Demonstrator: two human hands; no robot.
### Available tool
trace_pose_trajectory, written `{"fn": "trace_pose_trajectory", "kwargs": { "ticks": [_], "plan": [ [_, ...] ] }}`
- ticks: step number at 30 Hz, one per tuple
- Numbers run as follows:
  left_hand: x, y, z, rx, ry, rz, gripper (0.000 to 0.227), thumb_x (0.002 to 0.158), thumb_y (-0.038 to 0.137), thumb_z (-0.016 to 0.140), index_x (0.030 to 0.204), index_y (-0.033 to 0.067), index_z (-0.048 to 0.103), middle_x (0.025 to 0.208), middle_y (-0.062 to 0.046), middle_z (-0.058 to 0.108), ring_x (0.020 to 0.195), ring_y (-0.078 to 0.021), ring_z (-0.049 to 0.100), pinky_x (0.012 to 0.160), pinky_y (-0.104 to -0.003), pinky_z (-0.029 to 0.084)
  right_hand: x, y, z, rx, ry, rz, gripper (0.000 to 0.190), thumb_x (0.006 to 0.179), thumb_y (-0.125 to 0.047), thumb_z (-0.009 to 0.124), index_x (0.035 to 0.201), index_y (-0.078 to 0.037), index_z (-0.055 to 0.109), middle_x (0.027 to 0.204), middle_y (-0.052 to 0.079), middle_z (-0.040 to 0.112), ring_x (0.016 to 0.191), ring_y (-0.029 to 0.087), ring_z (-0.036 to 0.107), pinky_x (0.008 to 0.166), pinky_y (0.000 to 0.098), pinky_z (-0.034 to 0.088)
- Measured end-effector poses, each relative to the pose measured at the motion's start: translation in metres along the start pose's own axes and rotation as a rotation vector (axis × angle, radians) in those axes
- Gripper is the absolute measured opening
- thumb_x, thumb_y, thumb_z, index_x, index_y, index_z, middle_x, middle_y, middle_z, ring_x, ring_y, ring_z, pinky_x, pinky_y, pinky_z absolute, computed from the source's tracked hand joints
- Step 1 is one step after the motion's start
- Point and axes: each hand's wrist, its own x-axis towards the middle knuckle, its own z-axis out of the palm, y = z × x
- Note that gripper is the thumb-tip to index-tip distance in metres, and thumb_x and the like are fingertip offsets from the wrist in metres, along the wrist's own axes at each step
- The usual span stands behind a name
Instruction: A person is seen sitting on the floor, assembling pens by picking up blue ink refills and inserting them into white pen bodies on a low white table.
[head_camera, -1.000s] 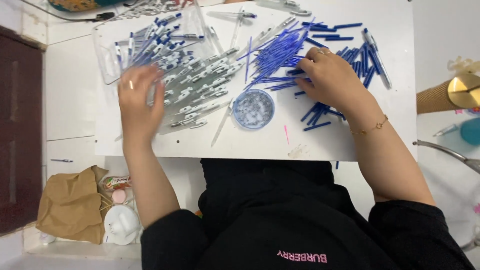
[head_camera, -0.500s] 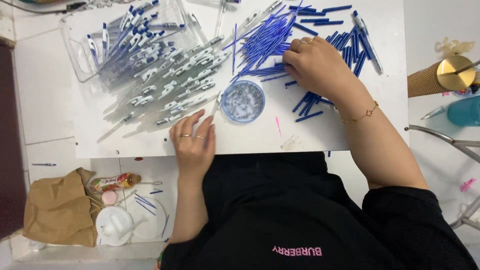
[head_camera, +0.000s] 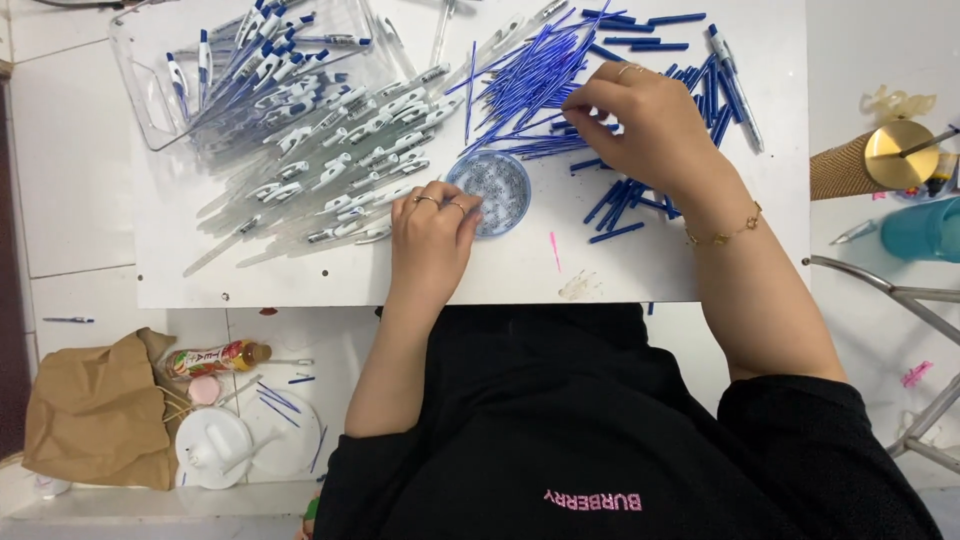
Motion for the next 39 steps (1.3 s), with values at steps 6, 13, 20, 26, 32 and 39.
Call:
{"fn": "trace_pose_trajectory", "kwargs": {
  "ticks": [6, 13, 20, 26, 32, 39],
  "plan": [
    [0.005, 0.000, 0.005, 0.028, -0.086, -0.123, 0.013, 0.085, 0.012, 0.076, 0.097, 0.0076, 0.078, 0.092, -0.005, 0.063, 0.086, -0.0233, 0.060, 0.092, -0.040, 0.040, 0.005, -0.006, -0.012, 0.478, 0.089, 0.037, 0.015, 0.094, 0.018, 0.078, 0.103, 0.006, 0.076, 0.095, 0.016, 0.068, 0.078, 0.020, 0.060, 0.065, 0.0266, 0.049],
    [0.011, 0.000, 0.005, 0.058, -0.185, -0.185, 0.012, 0.085, 0.016, 0.077, 0.093, 0.0088, 0.072, 0.088, -0.006, 0.065, 0.082, -0.0252, 0.061, 0.089, -0.041, 0.041, 0.002, -0.002, -0.006, 0.528, 0.066, 0.023, 0.013, 0.095, 0.018, 0.077, 0.098, 0.006, 0.072, 0.088, 0.015, 0.065, 0.074, 0.020, 0.057, 0.065, 0.0267, 0.049],
    [0.009, -0.001, 0.006, 0.057, -0.186, -0.182, 0.017, 0.086, 0.016, 0.077, 0.101, 0.0105, 0.073, 0.092, -0.006, 0.060, 0.082, -0.0240, 0.059, 0.090, -0.040, 0.042, 0.005, -0.011, -0.001, 0.523, -0.014, 0.020, 0.013, 0.092, 0.015, 0.077, 0.096, 0.004, 0.073, 0.087, 0.013, 0.066, 0.072, 0.018, 0.057, 0.062, 0.0258, 0.048],
    [0.008, -0.002, 0.006, 0.042, -0.150, -0.187, 0.018, 0.083, 0.015, 0.080, 0.099, 0.0081, 0.076, 0.093, -0.006, 0.064, 0.086, -0.0251, 0.062, 0.090, -0.040, 0.046, 0.004, -0.013, 0.003, 0.526, -0.034, 0.018, 0.011, 0.094, 0.014, 0.078, 0.095, 0.004, 0.072, 0.087, 0.013, 0.065, 0.072, 0.018, 0.057, 0.061, 0.0257, 0.047],
    [0.007, -0.001, 0.004, -0.053, -0.122, -0.230, 0.012, 0.084, 0.014, 0.078, 0.093, 0.0063, 0.074, 0.088, -0.005, 0.064, 0.080, -0.0250, 0.061, 0.085, -0.039, 0.047, 0.004, -0.016, 0.004, 0.526, -0.050, 0.026, 0.011, 0.092, 0.015, 0.077, 0.095, 0.005, 0.073, 0.087, 0.014, 0.065, 0.073, 0.019, 0.058, 0.061, 0.0260, 0.047],
    [0.007, -0.002, 0.003, -0.095, -0.100, -0.222, 0.014, 0.083, 0.013, 0.080, 0.093, 0.0050, 0.075, 0.088, -0.004, 0.066, 0.081, -0.0222, 0.062, 0.086, -0.038, 0.047, 0.004, -0.015, 0.007, 0.521, -0.051, 0.014, 0.011, 0.094, 0.014, 0.077, 0.096, 0.005, 0.072, 0.087, 0.014, 0.065, 0.072, 0.019, 0.058, 0.062, 0.0266, 0.048]
  ]
}}
